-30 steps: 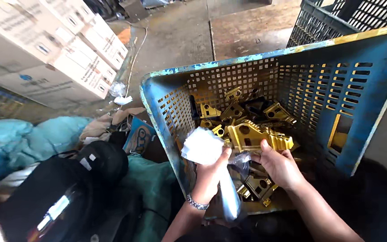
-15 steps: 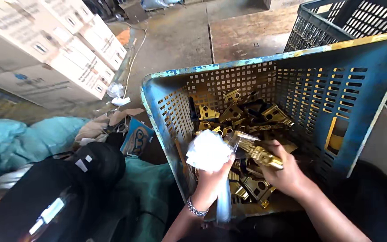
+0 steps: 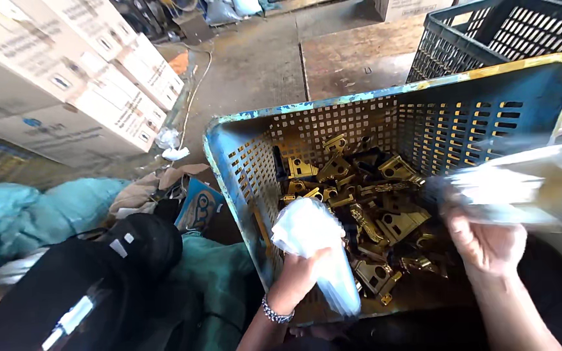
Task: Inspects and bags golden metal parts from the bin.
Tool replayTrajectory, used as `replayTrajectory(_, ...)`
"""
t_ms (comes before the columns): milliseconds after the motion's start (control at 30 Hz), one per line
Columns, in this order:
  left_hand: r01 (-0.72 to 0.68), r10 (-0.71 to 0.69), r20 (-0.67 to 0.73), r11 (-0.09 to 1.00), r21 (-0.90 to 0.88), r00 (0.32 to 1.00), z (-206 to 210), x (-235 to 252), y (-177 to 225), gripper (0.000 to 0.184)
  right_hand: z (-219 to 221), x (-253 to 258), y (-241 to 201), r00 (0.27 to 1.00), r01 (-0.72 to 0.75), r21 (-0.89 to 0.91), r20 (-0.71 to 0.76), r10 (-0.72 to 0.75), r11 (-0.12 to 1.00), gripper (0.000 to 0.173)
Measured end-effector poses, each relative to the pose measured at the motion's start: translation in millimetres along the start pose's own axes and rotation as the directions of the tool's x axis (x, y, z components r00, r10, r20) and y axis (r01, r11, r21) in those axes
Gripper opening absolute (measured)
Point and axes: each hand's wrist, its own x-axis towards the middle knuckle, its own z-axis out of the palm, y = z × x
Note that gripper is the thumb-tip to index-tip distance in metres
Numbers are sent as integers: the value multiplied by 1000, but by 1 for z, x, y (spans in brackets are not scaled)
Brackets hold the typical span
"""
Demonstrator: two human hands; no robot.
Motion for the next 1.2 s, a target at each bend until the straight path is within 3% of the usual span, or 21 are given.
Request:
replayTrajectory(33, -21, 22, -11, 999, 42, 1000, 2, 1, -4, 39, 6, 3, -1, 997, -46, -113, 55, 53, 993, 39)
replayTrajectory(67, -88, 91, -14, 986, 145, 996, 6, 1, -10, 40, 17, 2, 7, 988, -124, -343, 43, 147, 931, 43)
replayTrajectory(133, -267, 275, 25, 900, 345, 961, 15, 7, -23, 45, 44, -6, 35, 929, -210, -709, 71, 364, 674, 44)
replayTrajectory(167, -317, 333, 36, 851, 420, 942, 18, 9, -28, 42, 53, -11, 48, 908, -185, -781, 96, 407, 597, 36)
replayTrajectory(233, -350, 385, 45, 777, 523, 922, 19, 11, -29, 43, 62, -13, 58, 930, -177, -818, 44, 366, 548, 17)
replayTrajectory(300, -368, 402, 73, 732, 573, 913, 16, 13, -33, 46, 64, -12, 56, 912, -292, -771, -47, 408, 565, 15)
replayTrajectory(333, -338, 357, 71, 774, 536, 931, 15, 12, -33, 49, 63, -15, 55, 880, -354, -735, -53, 471, 578, 19)
replayTrajectory(400, -130, 140, -21, 956, 264, 990, 18, 5, -19, 57, 54, -23, 54, 827, -447, -672, -59, 558, 591, 18)
replayTrajectory(467, 38, -37, -61, 999, 15, 997, 21, 4, 0, 59, 40, -25, 49, 787, -521, -618, -80, 612, 589, 19)
replayTrajectory(533, -6, 1, 44, 993, 115, 999, 14, 5, -3, 65, 31, -23, 43, 751, -572, -570, -75, 656, 590, 24)
replayTrajectory(567, -58, 29, 141, 977, 205, 990, 10, 3, -10, 69, 30, -24, 42, 738, -559, -587, -31, 674, 585, 30)
replayTrajectory(667, -67, -11, 288, 964, 258, 957, 12, 1, -18, 68, 38, -24, 43, 769, -416, -719, 49, 637, 557, 10)
replayTrajectory(733, -93, 46, 141, 931, 353, 989, 9, 6, -13, 53, 34, -24, 47, 799, -423, -711, 0, 602, 562, 11)
replayTrajectory(767, -174, 167, 58, 862, 477, 984, 1, 11, -17, 48, 31, -27, 51, 819, -447, -677, -46, 572, 585, 19)
replayTrajectory(833, -194, 319, -85, 745, 638, 944, -18, 21, -21, 50, 29, -34, 63, 856, -485, -569, -153, 494, 664, 33)
replayTrajectory(900, -96, 156, -73, 847, 523, 985, -17, 14, -10, 55, 36, -41, 74, 886, -427, -620, -140, 442, 658, 32)
replayTrajectory(967, 82, -131, 112, 929, 362, 985, 3, -2, -4, 47, 49, -47, 78, 891, -231, -820, 38, 452, 524, 24)
replayTrajectory(1000, 139, -198, 159, 937, 321, 967, 8, -5, -9, 40, 54, -45, 75, 860, -136, -880, 124, 496, 455, 27)
replayTrajectory(1067, 93, -133, 116, 950, 299, 984, 5, -5, -21, 32, 42, -36, 71, 844, -29, -882, 230, 484, 470, 39)
replayTrajectory(1133, 24, -14, -32, 939, 344, 999, 2, -2, -28, 27, 27, -19, 57, 906, -65, -898, 131, 404, 435, 44)
replayTrajectory(1200, -71, 129, -120, 915, 398, 984, -1, 4, -32, 24, 12, 6, 43, 954, -67, -975, -1, 298, 213, 36)
